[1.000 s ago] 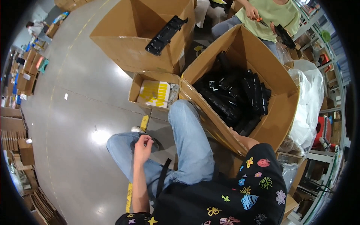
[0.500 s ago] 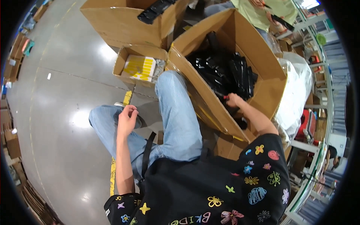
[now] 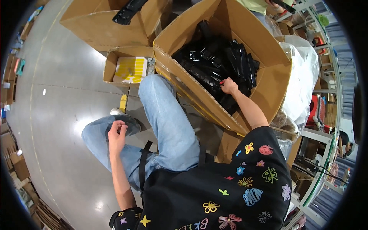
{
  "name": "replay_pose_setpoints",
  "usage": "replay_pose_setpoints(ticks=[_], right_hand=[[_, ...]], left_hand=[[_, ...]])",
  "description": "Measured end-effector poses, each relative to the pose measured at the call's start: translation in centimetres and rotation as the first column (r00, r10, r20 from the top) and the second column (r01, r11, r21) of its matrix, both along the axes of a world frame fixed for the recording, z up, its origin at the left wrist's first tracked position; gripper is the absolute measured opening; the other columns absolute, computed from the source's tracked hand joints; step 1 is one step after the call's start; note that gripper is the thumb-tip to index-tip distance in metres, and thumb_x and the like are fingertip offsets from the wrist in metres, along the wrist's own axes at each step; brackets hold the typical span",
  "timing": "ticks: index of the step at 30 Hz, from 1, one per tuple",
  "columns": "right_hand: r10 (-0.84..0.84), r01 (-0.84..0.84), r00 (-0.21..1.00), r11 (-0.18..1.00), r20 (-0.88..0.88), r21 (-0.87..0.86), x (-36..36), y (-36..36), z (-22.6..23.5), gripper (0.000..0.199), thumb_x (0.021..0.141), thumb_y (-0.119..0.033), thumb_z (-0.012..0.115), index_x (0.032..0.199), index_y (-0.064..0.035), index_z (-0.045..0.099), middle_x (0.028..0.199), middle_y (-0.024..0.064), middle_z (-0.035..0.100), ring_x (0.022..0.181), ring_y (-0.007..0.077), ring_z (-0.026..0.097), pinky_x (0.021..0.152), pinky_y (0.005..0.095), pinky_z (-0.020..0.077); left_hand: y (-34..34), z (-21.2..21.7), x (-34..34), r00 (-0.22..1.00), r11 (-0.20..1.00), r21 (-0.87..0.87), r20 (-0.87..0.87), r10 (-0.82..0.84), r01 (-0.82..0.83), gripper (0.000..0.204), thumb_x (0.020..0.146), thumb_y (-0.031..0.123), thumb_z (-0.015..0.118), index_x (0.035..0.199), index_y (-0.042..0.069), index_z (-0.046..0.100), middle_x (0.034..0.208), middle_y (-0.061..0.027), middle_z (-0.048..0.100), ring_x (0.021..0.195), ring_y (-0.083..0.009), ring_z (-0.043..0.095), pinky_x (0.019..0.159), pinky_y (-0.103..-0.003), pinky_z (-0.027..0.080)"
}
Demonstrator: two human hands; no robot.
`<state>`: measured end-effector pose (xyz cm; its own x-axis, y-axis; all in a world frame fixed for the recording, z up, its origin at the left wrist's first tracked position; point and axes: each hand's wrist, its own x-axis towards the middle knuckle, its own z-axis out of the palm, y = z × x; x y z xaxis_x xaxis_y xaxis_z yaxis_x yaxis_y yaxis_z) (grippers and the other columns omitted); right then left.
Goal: Processing and assembling black plastic components using pliers in a factory setting.
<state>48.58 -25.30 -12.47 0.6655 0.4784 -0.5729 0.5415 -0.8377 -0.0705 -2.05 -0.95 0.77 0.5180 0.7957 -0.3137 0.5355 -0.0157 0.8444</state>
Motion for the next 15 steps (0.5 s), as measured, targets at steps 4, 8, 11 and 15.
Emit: replay_pose_setpoints(ticks=[4, 8, 11, 15], right_hand=[[-0.072, 0.072, 0.997, 0.996, 0.000, 0.050, 1.5, 1.3, -3.2, 0.059, 0.082, -0.026, 0.057, 0.134, -0.0066, 0.041, 0.135, 0.0180, 0.046, 0.117, 0.0379, 0.052, 0.097, 0.0442, 0.0452], [-0.058, 0.061, 0.991, 0.998, 0.119, -0.023, -1.3, 3.0, -4.9, 0.061, 0.083, -0.026, 0.057, 0.136, -0.0039, 0.035, 0.140, 0.0268, 0.034, 0.106, 0.0393, 0.059, 0.090, 0.0449, 0.0490], [0.020, 0.001, 0.969, 0.997, 0.248, -0.081, -3.1, 3.2, -5.4, 0.042, 0.081, -0.022, 0.061, 0.120, -0.0081, 0.055, 0.140, 0.0218, 0.036, 0.100, 0.0314, 0.063, 0.083, 0.0417, 0.0513], [0.004, -0.011, 0.985, 0.999, 0.171, 0.036, -4.3, 3.3, -3.1, 0.038, 0.077, -0.016, 0.061, 0.114, -0.0103, 0.059, 0.129, 0.0180, 0.049, 0.104, 0.0326, 0.060, 0.083, 0.0459, 0.0503]], left_hand=[[-0.3, 0.3, 1.2, 1.000, 1.000, 0.005, -0.010, -0.012, 0.012, 0.009, 0.089, 0.005, 0.055, 0.096, -0.001, 0.057, 0.082, -0.0078, 0.065, 0.076, -0.0126, 0.061, 0.071, -0.026, 0.048], [-0.7, 0.5, 1.4, 0.999, 1.000, 0.020, -0.039, -0.018, 0.019, 0.008, 0.088, 0.003, 0.056, 0.094, -0.001, 0.057, 0.081, -0.0106, 0.065, 0.076, -0.0147, 0.061, 0.070, -0.027, 0.048], [-0.7, -0.2, 0.9, 0.998, 0.999, 0.021, -0.060, -0.027, 0.028, 0.008, 0.086, 0.003, 0.057, 0.093, -0.001, 0.057, 0.080, -0.0102, 0.065, 0.076, -0.0169, 0.062, 0.072, -0.028, 0.049], [-0.6, 0.2, 1.2, 0.996, 0.998, 0.058, -0.084, -0.016, 0.021, 0.010, 0.085, 0.002, 0.058, 0.093, -0.001, 0.057, 0.080, -0.0107, 0.065, 0.076, -0.0180, 0.063, 0.073, -0.029, 0.049]])
